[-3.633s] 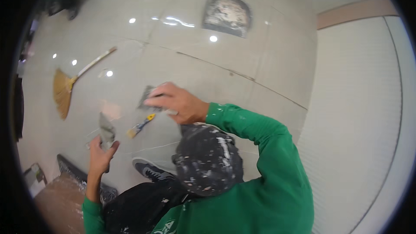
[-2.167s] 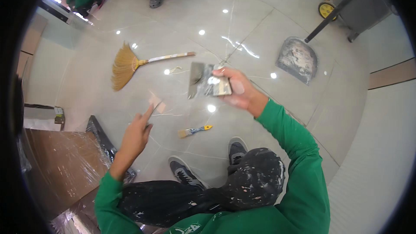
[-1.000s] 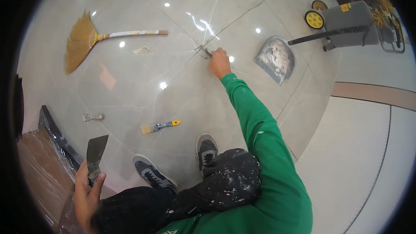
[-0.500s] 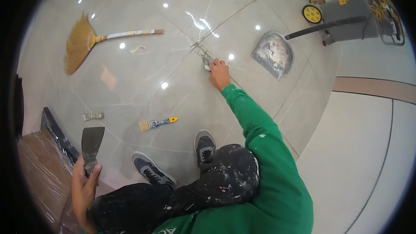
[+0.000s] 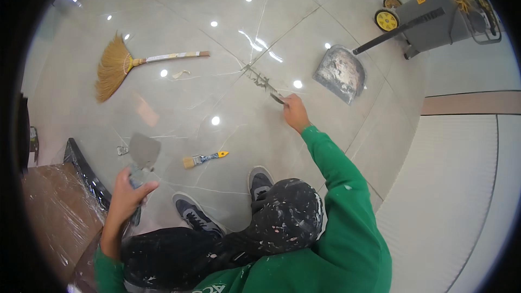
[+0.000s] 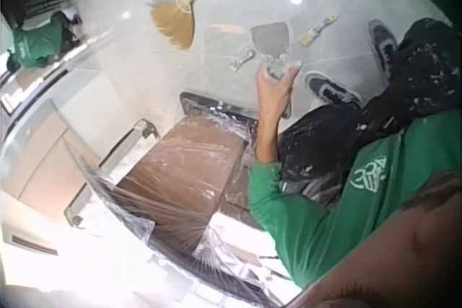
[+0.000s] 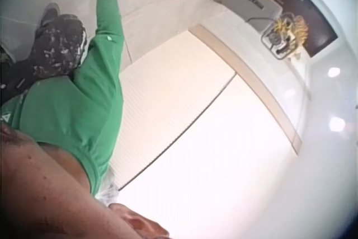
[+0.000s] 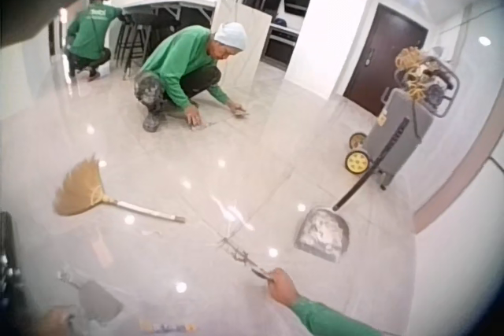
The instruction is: The person applies a substance into floor tile joints using a small scraper and a putty knife, wipes the excess with a brush, and scrapes the surface smooth.
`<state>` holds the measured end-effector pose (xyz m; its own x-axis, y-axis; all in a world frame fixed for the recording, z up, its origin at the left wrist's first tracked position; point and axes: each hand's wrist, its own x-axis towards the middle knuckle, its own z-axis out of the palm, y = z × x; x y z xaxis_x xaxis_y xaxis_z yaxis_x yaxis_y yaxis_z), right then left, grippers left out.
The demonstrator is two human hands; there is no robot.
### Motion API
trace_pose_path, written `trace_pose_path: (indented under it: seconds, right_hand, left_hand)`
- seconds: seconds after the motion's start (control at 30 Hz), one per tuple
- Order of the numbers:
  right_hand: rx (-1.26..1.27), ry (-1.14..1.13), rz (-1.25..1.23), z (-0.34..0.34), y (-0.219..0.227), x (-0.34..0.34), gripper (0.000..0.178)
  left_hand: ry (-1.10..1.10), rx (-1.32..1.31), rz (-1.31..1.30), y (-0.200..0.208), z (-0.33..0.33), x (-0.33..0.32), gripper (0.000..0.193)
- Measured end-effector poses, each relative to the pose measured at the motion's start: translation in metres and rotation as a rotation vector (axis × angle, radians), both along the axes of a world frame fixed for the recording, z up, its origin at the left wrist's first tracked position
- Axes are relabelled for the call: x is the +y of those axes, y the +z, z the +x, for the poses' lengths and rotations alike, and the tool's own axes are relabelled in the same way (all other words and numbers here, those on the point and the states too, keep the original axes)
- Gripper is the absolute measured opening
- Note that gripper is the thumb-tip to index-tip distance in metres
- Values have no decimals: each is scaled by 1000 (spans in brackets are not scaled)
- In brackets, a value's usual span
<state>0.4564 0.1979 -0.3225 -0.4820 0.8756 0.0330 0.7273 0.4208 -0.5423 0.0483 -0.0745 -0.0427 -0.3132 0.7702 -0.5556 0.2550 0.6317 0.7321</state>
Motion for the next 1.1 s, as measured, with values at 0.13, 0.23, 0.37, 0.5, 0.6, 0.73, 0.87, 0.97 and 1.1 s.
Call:
trace_pose_path:
  seconds: [0.13,0.23,0.37,0.5,0.6,0.73,0.87,0.97,1.1]
  right_hand:
    - [439,-169,-202,-14,72,-31,32]
    - [572,-84,-239,-25,132,-53,37]
    - [505,190,67,-34,206,-85,43]
    - [496,697,440,-41,224,-92,50]
    - [439,774,564,-44,217,-78,52]
    - [271,763,644,-59,192,-48,52]
    - [-76,692,485,-66,121,16,55]
    - [-137,639,383,-67,69,75,53]
    - [-286,606,402,-78,8,126,48]
  left_hand:
    - [-201,20,-65,-42,12,28,30]
    - [-467,151,121,-94,37,57,39]
    - [-718,168,237,-92,94,97,40]
    - [-705,110,272,-66,113,112,34]
    - [-575,144,285,-52,110,107,31]
    - [-466,230,263,-57,84,80,31]
    - [-398,307,245,-25,59,57,35]
    - [-357,307,211,20,41,24,33]
    - [-213,489,108,47,36,-1,30]
